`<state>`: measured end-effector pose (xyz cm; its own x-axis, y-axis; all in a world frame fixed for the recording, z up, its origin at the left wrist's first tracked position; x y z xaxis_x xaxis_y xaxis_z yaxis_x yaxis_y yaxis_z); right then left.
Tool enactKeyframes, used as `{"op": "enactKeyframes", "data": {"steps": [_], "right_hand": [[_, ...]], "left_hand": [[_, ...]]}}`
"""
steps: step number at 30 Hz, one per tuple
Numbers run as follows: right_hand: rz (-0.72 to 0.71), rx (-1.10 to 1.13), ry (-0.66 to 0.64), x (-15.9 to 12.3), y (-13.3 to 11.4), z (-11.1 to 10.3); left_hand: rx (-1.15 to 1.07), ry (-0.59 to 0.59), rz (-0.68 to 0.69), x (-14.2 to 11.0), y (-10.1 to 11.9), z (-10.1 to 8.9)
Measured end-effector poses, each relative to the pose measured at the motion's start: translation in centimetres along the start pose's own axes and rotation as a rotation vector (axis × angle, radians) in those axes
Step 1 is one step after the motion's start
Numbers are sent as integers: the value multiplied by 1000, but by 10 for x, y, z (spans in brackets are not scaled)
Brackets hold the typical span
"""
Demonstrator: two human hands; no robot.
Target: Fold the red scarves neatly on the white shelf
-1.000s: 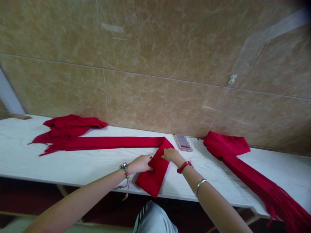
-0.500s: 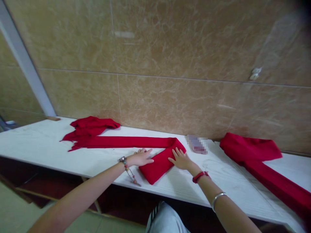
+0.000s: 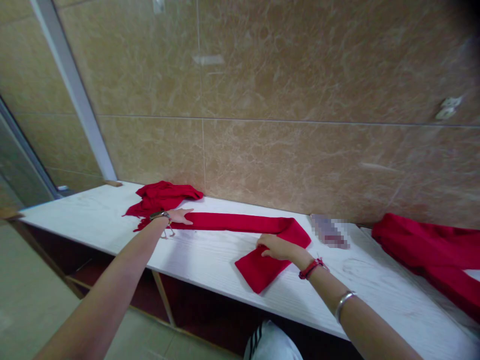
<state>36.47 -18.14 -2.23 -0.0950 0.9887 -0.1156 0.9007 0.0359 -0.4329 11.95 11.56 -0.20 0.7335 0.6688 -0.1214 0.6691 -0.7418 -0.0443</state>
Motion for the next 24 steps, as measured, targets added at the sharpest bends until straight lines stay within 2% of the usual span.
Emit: {"op": "enactKeyframes", "data": {"steps": [7, 11, 14, 16, 19, 24], "right_hand": [[-96, 33, 111, -20, 8, 6], [-166, 97, 32, -27, 15, 7], [-181, 111, -5, -19, 13, 4], [-175, 133, 43, -4, 4, 0], [-169, 121, 137, 35, -22, -2], [-225, 15, 182, 113, -68, 20]], "left_hand": [[-42, -209, 6, 16, -24, -11], [-52, -249, 33, 9, -26, -22], [-48, -240, 29, -1, -22, -23], [-56, -202, 18, -9, -20, -22], [-97, -124, 4, -23, -19, -22], [-206, -5, -17, -49, -21, -32]]}}
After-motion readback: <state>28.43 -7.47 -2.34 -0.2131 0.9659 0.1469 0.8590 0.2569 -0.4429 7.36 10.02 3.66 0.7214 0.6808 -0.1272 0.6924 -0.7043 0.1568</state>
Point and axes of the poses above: each hand's wrist, its own x-axis towards the middle knuckle, its own z-axis out of the palm, y = z × x, the point moved 2 cm from there along x, towards the middle knuckle, and after that the axes turned 12 degrees about x, right-handed, at the moved point
